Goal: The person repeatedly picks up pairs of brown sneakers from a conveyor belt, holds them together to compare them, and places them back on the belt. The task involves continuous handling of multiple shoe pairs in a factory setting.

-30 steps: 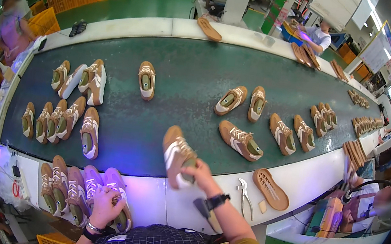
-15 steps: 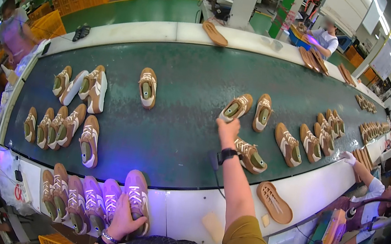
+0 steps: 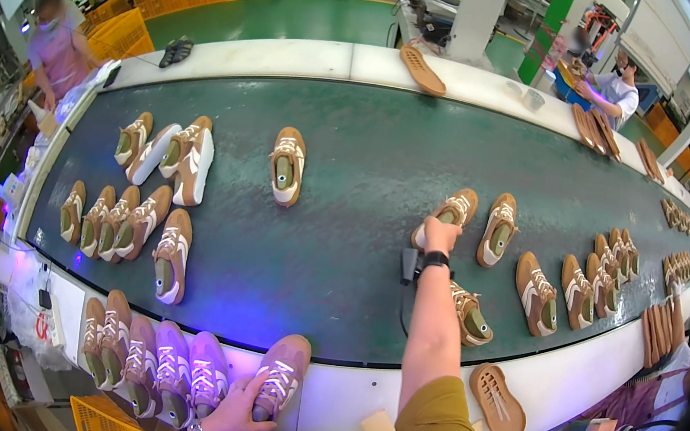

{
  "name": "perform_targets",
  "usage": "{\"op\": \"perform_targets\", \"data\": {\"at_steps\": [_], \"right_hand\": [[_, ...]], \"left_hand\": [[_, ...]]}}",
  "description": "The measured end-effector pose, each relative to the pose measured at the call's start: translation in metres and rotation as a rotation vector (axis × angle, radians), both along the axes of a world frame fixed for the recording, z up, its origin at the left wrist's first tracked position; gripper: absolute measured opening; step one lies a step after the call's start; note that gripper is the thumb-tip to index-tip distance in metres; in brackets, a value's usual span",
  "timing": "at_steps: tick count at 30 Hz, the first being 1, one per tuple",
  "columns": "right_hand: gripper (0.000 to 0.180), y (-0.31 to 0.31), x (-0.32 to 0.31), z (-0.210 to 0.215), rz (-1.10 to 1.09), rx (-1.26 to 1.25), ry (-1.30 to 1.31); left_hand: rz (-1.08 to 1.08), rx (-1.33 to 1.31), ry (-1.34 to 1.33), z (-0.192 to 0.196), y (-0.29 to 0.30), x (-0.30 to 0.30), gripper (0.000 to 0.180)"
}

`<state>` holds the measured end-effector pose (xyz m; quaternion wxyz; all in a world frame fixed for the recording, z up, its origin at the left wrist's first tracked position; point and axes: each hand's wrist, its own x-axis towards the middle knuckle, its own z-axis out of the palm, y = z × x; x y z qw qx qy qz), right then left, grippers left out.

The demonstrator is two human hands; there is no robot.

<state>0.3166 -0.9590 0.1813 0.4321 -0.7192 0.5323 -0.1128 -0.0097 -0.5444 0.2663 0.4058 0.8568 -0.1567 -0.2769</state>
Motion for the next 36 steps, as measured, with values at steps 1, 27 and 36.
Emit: {"op": "perform_targets", "data": {"at_steps": [1,27,36], "right_hand": [[0.067,-0.013,-0.009,-0.006,0.067,0.108,-0.14],[0.093,0.173,-0.339,0.142,0.759,1.316,-0.312],[0.1,0.184,-0.327,0.154,0.827,1.357,-0.271]], "left_hand": [[0.016,0.057,-0.011,0.008,-0.005,0.001,0.096],[0.701,-1.136,0.58,0.058,0.049,-0.029,0.092],[0.602,-1.186,0.466,0.062,0.062,-0.026,0.092]]}}
